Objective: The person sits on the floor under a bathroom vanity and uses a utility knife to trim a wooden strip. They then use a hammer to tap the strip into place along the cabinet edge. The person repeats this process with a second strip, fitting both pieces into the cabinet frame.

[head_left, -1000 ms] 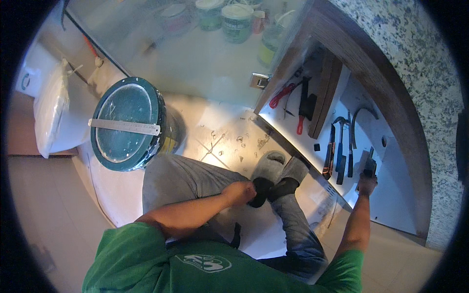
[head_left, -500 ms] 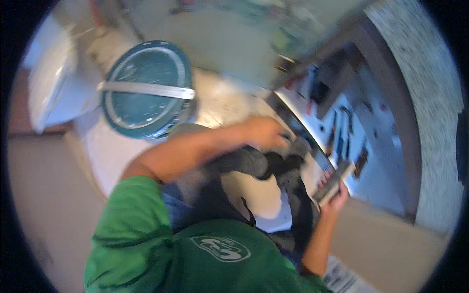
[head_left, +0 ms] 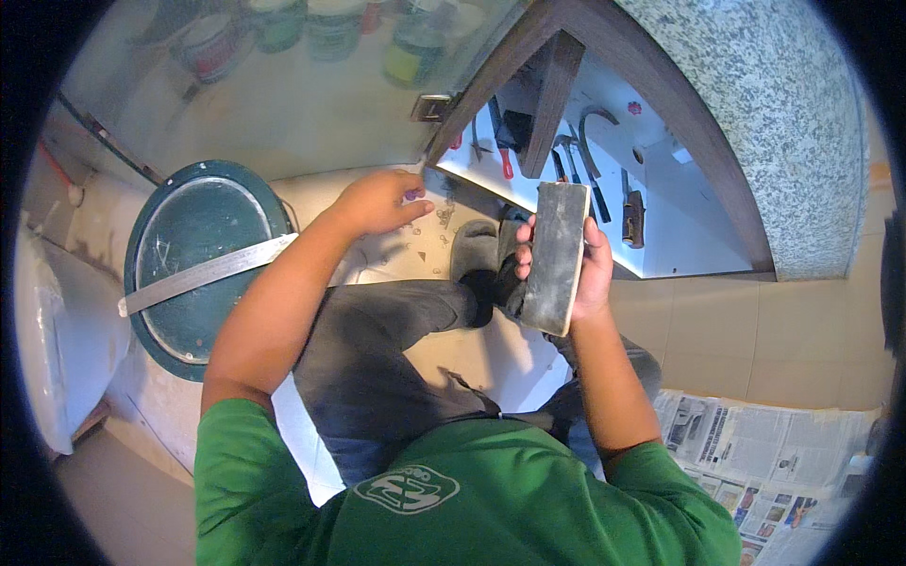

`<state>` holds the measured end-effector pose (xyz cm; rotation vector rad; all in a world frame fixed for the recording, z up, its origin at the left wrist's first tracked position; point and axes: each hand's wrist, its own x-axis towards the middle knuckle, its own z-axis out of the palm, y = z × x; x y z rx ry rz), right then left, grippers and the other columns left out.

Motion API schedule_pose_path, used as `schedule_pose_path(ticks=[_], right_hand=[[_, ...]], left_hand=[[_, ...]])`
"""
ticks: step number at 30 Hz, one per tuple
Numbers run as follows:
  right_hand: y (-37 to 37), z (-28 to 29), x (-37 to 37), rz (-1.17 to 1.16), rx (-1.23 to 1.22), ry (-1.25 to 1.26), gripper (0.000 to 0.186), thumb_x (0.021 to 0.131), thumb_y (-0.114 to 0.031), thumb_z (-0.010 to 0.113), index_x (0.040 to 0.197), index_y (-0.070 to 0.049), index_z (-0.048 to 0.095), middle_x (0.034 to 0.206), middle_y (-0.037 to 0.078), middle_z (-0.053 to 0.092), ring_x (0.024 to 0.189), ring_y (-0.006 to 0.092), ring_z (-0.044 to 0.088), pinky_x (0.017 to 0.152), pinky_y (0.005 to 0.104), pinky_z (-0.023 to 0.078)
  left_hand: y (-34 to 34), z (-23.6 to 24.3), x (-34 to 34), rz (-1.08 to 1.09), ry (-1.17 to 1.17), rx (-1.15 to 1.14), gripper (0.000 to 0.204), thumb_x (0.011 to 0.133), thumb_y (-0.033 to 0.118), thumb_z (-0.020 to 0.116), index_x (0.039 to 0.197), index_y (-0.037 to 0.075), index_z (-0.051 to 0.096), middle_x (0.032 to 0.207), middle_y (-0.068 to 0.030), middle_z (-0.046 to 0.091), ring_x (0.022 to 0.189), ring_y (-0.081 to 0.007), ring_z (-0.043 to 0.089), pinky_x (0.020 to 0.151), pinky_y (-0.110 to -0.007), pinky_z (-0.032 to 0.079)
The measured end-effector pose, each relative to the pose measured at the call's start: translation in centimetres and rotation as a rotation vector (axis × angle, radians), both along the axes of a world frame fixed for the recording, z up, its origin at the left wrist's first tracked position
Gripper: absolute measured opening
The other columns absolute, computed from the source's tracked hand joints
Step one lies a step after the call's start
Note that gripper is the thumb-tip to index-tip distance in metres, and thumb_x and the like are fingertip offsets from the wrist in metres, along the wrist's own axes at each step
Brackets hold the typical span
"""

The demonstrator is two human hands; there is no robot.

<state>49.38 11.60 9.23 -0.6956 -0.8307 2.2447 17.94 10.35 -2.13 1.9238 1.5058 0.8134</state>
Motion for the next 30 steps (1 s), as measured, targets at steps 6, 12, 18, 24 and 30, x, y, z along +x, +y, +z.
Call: schedule_pose_path(ticks=[6, 12, 18, 24, 30], right_hand=[[-0.2, -1.1, -3.7, -0.297, 0.271, -0.284, 0.034, 0.102, -0.03, 0.061, 0.125, -0.006, 0.056, 0.1, 0.007, 0.065, 0.089, 0.0177, 0.063, 0.083, 0.034, 0.053], [5.3, -3.2, -8.8, -0.612, 0.814, -0.656, 0.037, 0.099, -0.035, 0.067, 0.119, -0.005, 0.057, 0.101, 0.003, 0.062, 0.092, 0.0116, 0.055, 0.081, 0.0299, 0.046], [10.8, -5.7, -13.6, -0.704, 0.904, -0.666, 0.045, 0.094, -0.035, 0.075, 0.113, 0.001, 0.056, 0.095, 0.006, 0.064, 0.083, 0.0113, 0.057, 0.076, 0.0284, 0.048], [12.4, -9.8, -16.0, -0.766, 0.934, -0.656, 0.05, 0.093, -0.032, 0.077, 0.118, 0.003, 0.051, 0.106, 0.015, 0.065, 0.095, 0.0216, 0.061, 0.089, 0.0356, 0.05], [13.4, -13.5, -17.2, -0.758, 0.895, -0.519, 0.065, 0.092, -0.036, 0.078, 0.131, 0.004, 0.045, 0.118, 0.019, 0.06, 0.108, 0.0257, 0.058, 0.099, 0.0381, 0.046]], left_hand=[[-0.9, -1.3, -1.3, -0.097, 0.075, -0.079, 0.048, 0.09, 0.046, 0.071, 0.113, 0.004, 0.07, 0.103, -0.0183, 0.073, 0.092, -0.034, 0.069, 0.083, -0.043, 0.054], [-0.7, -1.1, -1.9, -0.081, 0.01, -0.216, 0.055, 0.089, 0.048, 0.073, 0.121, 0.003, 0.068, 0.105, -0.0193, 0.072, 0.097, -0.0345, 0.07, 0.087, -0.042, 0.054], [-0.5, -0.7, -2.1, -0.081, 0.072, -0.284, 0.056, 0.089, 0.047, 0.071, 0.125, 0.004, 0.066, 0.111, -0.0224, 0.071, 0.1, -0.0363, 0.069, 0.089, -0.043, 0.054], [-0.8, 0.1, -1.7, -0.114, 0.16, -0.337, 0.058, 0.091, 0.046, 0.07, 0.131, 0.004, 0.063, 0.125, -0.0231, 0.067, 0.114, -0.0393, 0.065, 0.099, -0.044, 0.051], [-0.5, 0.9, -1.5, -0.114, 0.181, -0.393, 0.059, 0.093, 0.044, 0.069, 0.136, 0.005, 0.06, 0.128, -0.0215, 0.066, 0.116, -0.0386, 0.065, 0.1, -0.044, 0.051]])
